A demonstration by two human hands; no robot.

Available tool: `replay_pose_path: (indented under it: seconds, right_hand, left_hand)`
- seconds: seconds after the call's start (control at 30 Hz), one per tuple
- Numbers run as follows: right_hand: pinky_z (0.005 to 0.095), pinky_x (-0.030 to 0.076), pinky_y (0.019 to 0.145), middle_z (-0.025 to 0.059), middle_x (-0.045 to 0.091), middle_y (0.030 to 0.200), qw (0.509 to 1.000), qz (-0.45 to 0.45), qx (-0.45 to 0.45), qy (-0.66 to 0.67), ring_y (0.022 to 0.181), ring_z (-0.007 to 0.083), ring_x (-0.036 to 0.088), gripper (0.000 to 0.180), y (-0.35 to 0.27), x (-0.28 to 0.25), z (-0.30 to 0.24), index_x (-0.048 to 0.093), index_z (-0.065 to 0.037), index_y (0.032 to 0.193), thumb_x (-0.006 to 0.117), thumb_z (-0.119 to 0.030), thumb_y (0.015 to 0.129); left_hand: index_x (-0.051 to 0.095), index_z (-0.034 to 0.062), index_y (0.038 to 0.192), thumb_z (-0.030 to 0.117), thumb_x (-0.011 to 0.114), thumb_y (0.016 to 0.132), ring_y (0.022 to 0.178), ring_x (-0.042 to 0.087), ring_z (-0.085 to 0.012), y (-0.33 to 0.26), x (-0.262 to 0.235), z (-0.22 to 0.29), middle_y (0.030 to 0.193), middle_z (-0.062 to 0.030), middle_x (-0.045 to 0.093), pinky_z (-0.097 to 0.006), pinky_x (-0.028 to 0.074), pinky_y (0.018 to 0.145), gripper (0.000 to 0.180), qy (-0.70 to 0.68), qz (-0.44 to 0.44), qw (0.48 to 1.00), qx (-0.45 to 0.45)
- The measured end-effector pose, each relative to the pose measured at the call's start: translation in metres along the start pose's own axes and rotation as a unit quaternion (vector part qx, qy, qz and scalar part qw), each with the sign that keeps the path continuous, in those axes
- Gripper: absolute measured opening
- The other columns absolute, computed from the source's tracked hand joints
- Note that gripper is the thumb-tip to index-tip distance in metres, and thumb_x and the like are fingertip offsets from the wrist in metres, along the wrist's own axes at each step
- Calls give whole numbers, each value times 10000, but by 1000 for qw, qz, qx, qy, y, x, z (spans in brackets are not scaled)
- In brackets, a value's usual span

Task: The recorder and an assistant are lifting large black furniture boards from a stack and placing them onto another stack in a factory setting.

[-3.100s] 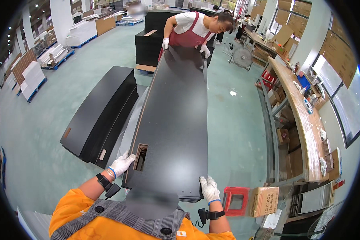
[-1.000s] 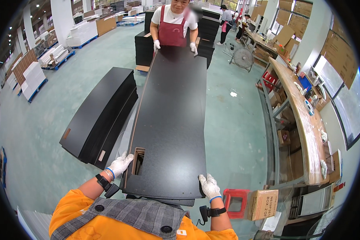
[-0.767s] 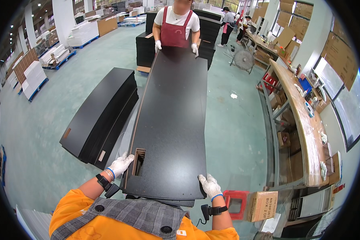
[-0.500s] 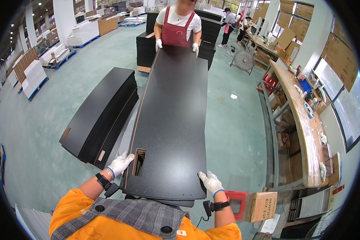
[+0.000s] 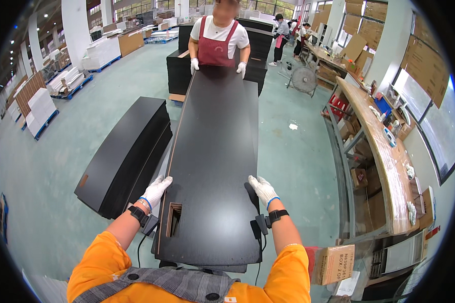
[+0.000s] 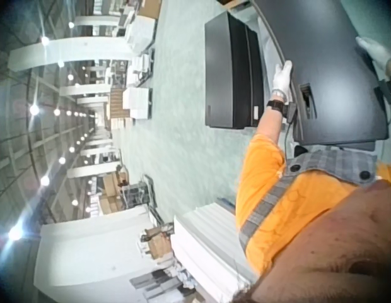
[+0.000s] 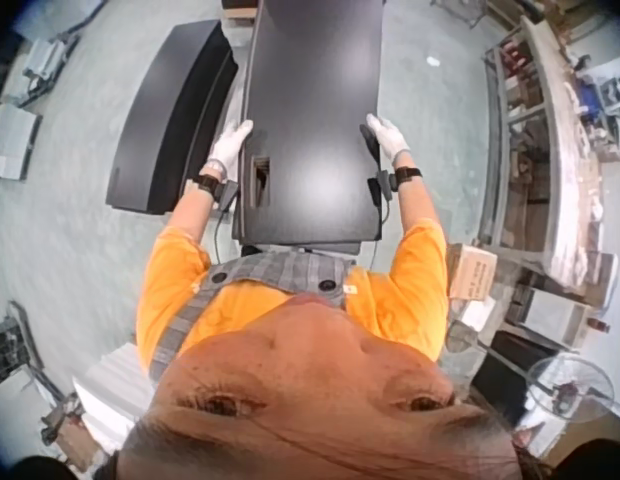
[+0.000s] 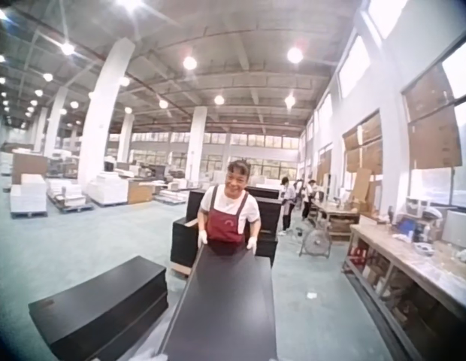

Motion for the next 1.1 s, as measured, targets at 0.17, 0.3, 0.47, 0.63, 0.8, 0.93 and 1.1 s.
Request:
replay_pose_path:
  seconds: [0.17,0.3,0.47,0.63,0.8,0.93,1.1]
  right_hand:
    - [368,323,1137,267,429,1470,999,2,52,2,1386,340,407,946,21,3,8,333,85,1463,539,-635,885]
    - [373,350,1108,239,473,1448,999,-19,39,5,1346,340,453,850,30,-4,9,437,14,1439,514,-639,900]
    - [373,355,1101,221,491,1438,998,-27,46,20,1328,331,468,824,30,-6,4,463,-11,1429,535,-636,897]
    - [372,337,1118,228,465,1458,998,-22,56,34,1353,325,443,849,34,-3,10,411,23,1448,569,-602,896]
    - [361,312,1139,250,431,1475,996,-20,61,60,1390,326,400,910,42,2,22,339,87,1459,592,-577,891]
    - [360,302,1146,260,417,1481,997,-4,72,37,1402,322,383,924,34,8,18,307,86,1474,612,-561,889]
    - [365,307,1143,255,395,1497,996,10,85,19,1403,322,380,957,29,8,9,293,85,1480,619,-583,877]
  left_hand:
    - [292,-68,1489,617,569,888,1404,390,-316,4,3,-9,1492,-245,413,-352,299,1147,953,23,2,998,-59]
    - [293,-72,1488,655,573,871,1405,387,-308,3,1,-9,1493,-237,415,-354,290,1152,994,16,-14,997,-76]
    - [292,-87,1483,680,582,851,1420,360,-311,8,1,-12,1507,-245,389,-358,269,1164,1035,-4,-27,996,-79]
    - [297,-105,1472,692,578,846,1414,367,-320,4,1,-9,1498,-260,394,-360,275,1160,1052,15,-3,997,-81]
    - [344,-118,1444,700,570,845,1396,397,-335,-3,1,-1,1465,-270,435,-359,294,1151,1038,32,6,997,-75]
    - [370,-101,1439,702,571,843,1392,404,-338,-2,-1,-1,1460,-260,447,-360,301,1147,1020,48,13,995,-85]
    - [368,-89,1447,697,572,846,1394,402,-333,-4,-9,-2,1468,-250,443,-355,295,1149,1011,44,-12,997,-68]
Point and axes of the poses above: each hand's wrist, its own y-axis towards the middle knuckle, its own x-axis out of the palm, z = x × y, the point moved 3 cm from there along y, towards the middle knuckle
